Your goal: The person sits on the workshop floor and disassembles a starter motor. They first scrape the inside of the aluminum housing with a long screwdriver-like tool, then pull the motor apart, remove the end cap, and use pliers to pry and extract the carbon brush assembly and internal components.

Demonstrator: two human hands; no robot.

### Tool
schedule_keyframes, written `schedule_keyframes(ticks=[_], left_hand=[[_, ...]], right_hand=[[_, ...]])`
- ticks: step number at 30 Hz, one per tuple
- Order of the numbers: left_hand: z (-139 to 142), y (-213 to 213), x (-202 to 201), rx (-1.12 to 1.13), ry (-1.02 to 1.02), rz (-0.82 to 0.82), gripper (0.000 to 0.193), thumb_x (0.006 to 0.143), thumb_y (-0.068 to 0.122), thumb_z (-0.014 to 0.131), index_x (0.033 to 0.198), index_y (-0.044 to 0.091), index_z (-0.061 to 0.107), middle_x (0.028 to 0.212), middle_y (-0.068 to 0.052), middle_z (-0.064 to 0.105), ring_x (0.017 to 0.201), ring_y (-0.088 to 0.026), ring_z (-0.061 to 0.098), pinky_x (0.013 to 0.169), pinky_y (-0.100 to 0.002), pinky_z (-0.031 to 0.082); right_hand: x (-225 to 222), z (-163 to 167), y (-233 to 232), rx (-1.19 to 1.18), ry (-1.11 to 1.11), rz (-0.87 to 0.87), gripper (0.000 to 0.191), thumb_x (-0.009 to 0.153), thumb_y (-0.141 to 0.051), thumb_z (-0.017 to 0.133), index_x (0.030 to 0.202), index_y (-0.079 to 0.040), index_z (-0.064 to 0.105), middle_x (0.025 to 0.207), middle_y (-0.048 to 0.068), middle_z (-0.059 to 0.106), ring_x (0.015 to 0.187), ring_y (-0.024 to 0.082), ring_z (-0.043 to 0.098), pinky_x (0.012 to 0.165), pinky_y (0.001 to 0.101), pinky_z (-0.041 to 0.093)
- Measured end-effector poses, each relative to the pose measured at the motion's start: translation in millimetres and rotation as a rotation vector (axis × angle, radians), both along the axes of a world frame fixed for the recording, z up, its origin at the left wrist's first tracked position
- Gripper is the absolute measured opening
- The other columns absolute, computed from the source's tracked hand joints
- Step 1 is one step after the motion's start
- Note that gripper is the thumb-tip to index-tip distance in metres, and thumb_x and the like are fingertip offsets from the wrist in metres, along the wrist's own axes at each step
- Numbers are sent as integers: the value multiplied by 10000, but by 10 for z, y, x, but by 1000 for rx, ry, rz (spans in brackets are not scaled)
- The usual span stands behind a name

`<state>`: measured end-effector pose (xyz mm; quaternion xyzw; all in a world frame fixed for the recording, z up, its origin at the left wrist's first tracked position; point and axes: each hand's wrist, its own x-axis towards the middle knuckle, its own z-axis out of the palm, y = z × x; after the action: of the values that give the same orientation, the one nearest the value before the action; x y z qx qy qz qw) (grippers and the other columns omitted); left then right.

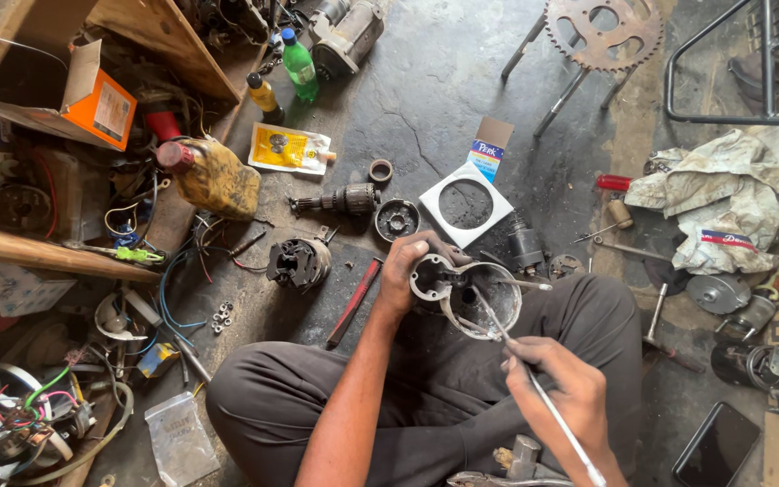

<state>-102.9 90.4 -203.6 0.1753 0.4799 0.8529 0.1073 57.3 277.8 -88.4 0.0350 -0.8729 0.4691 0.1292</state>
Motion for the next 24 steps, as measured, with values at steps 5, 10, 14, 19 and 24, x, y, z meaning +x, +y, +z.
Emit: schedule_keyframes(ticks=[5, 10, 14, 19, 24], left_hand=[[-4, 5, 10, 29, -70, -11, 518, 919, 399, 474, 870, -76, 673, 965, -273, 746, 922, -299, 709, 921, -387, 550], [43, -22, 14, -16, -7, 47, 510, 923, 380, 472, 860, -85, 670, 942, -253, 733, 945, -302, 693, 923, -368, 519], [59, -7, 27, -55, 2, 51, 500, 940, 373, 474, 851, -85, 653, 934, -248, 715, 960, -309, 678, 957, -367, 508], [18, 7, 39, 13, -43, 3, 486, 919, 363, 462, 854, -82, 646, 965, -263, 738, 973, -313, 684, 948, -371, 508], [1, 7, 12, 33, -52, -19, 498, 936, 374, 457, 867, -76, 658, 971, -266, 741, 950, -308, 695, 940, -388, 532]], right_hand=[[13, 53, -94, -9, -13, -57, 149, 825, 33, 711, 972, 44, 690, 915, 104, 762, 771, 151, 761, 696, 259, 593], [15, 42, -252, 192, 206, -2, 206, 773, 9, 737, 968, 20, 669, 914, 150, 715, 816, 279, 734, 742, 323, 578], [-24, 13, -287, 141, 196, -41, 191, 789, 29, 730, 963, 33, 650, 905, 154, 704, 768, 283, 728, 683, 325, 576], [-16, -1, -260, 98, 149, -33, 182, 788, 44, 726, 944, 33, 634, 898, 142, 709, 753, 274, 740, 670, 324, 579], [11, 13, -293, 131, 170, -9, 196, 789, 44, 724, 963, 33, 637, 905, 146, 707, 751, 279, 734, 653, 328, 580]])
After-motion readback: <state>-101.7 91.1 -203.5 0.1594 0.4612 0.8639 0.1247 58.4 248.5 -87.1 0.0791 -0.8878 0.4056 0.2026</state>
